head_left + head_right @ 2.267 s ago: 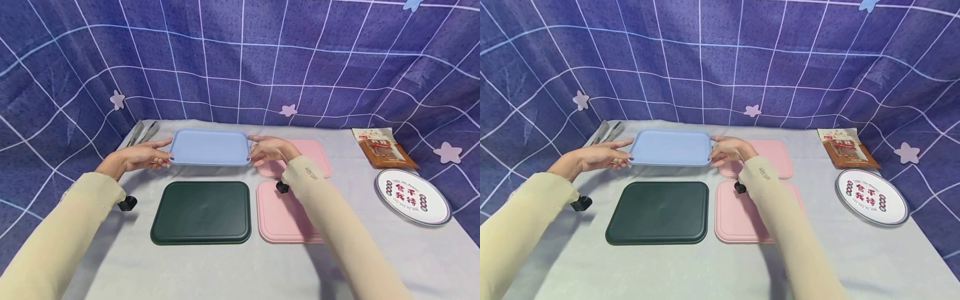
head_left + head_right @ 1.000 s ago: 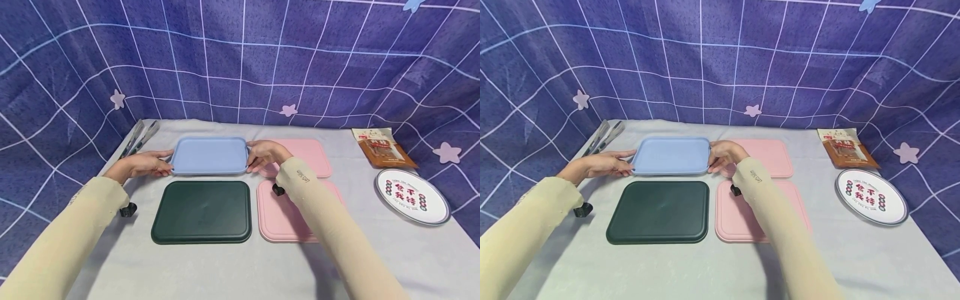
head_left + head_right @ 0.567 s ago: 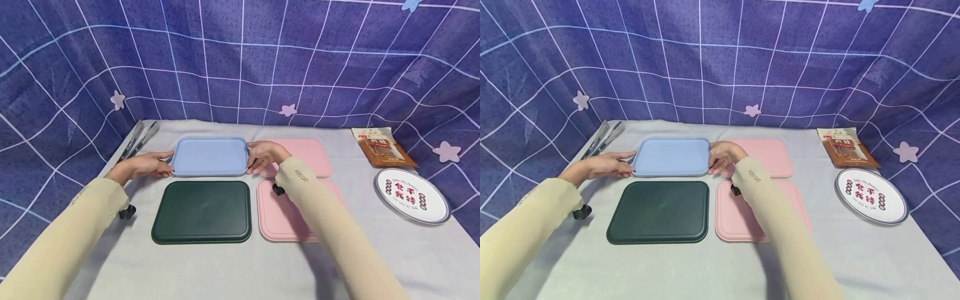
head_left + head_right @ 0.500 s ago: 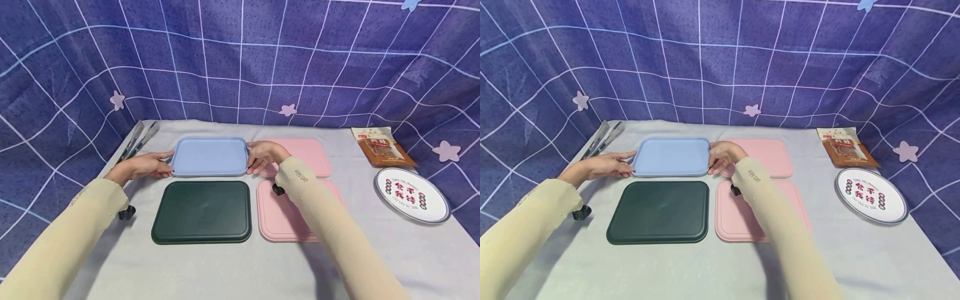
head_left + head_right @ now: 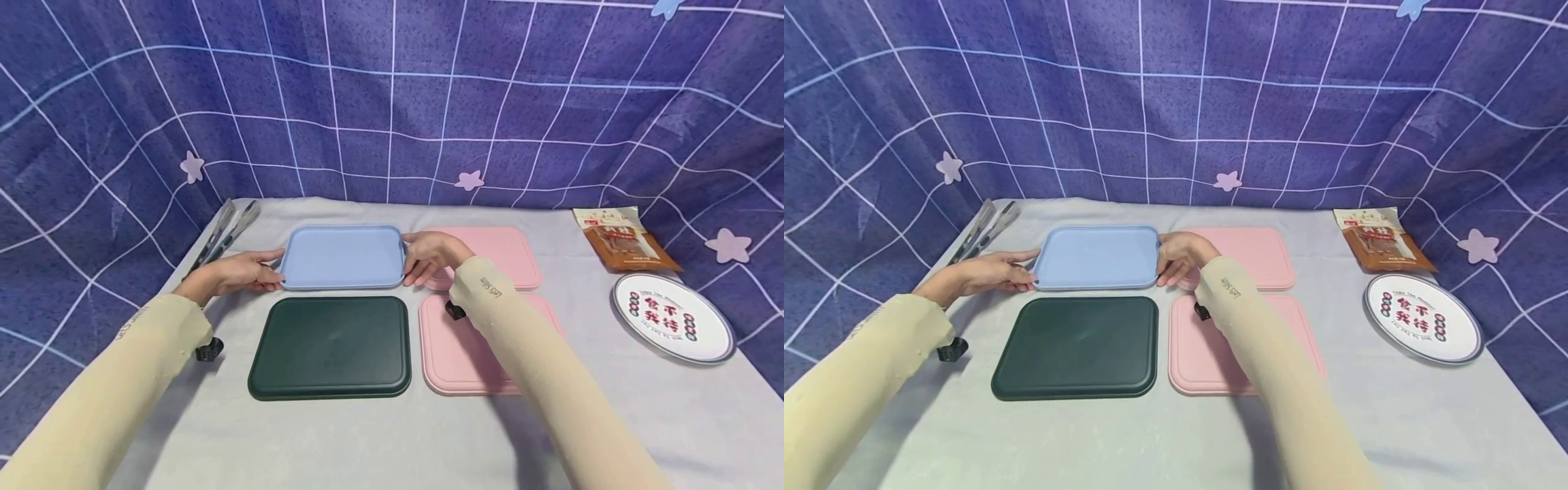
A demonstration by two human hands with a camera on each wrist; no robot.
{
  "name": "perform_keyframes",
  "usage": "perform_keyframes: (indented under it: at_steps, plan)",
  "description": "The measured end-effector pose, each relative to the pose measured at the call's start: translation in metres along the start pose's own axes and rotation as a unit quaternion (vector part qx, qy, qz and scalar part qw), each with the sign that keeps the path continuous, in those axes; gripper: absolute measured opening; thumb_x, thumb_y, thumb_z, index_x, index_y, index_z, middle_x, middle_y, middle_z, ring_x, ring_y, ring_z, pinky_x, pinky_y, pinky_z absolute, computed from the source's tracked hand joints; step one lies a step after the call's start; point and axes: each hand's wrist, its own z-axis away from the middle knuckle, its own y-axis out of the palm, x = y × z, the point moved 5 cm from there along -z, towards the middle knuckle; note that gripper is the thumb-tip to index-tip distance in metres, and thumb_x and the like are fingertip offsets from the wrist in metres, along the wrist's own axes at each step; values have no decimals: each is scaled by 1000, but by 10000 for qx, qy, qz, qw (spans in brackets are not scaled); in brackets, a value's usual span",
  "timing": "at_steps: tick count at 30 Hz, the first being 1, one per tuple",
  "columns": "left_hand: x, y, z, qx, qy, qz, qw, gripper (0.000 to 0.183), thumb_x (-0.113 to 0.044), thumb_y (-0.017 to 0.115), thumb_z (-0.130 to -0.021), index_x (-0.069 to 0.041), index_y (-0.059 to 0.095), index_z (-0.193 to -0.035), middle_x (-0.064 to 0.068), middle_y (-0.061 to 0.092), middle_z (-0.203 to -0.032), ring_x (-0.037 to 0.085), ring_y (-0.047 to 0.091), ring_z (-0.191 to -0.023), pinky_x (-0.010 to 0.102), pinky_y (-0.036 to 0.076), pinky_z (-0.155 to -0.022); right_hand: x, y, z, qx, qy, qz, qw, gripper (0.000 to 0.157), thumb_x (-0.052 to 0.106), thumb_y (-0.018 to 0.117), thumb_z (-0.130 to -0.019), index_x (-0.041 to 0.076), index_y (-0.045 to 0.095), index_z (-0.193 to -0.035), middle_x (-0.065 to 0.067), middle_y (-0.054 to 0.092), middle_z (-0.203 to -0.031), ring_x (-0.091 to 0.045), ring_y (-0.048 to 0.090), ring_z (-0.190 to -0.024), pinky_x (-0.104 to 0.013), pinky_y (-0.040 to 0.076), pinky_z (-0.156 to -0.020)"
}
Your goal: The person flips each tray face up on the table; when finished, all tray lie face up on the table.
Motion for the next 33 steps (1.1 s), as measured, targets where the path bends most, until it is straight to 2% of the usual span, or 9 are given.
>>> perform_keyframes:
  at_steps: [12,22,33]
  plan:
    - [-1,-1,1,0,-55,88,9999,86,-14,58,-101,-9,-4,-161,-7,71,-89,5,61,-81,24,51,-80,0,4,5,-88,157,-41,9998,105,-7,62,-90,25,-7,-162,-18,73,-82,-21,71,-66,-31,59,-63]
    - [-5,0,1,-155,-67,20,9999,84,-14,58,-101,-10,-1,-162,-6,69,-89,7,59,-84,25,50,-80,0,4,3,-109,111,-6,9999,105,-6,62,-90,24,-7,-162,-18,72,-79,-21,70,-64,-31,59,-61]
    - [-3,-1,1,-147,-48,-10,9999,85,-15,59,-101,-10,-1,-162,-6,69,-89,7,60,-84,25,50,-80,0,6,3,-161,59,-31,9998,105,-7,61,-90,25,-8,-162,-19,72,-80,-22,71,-64,-32,60,-61]
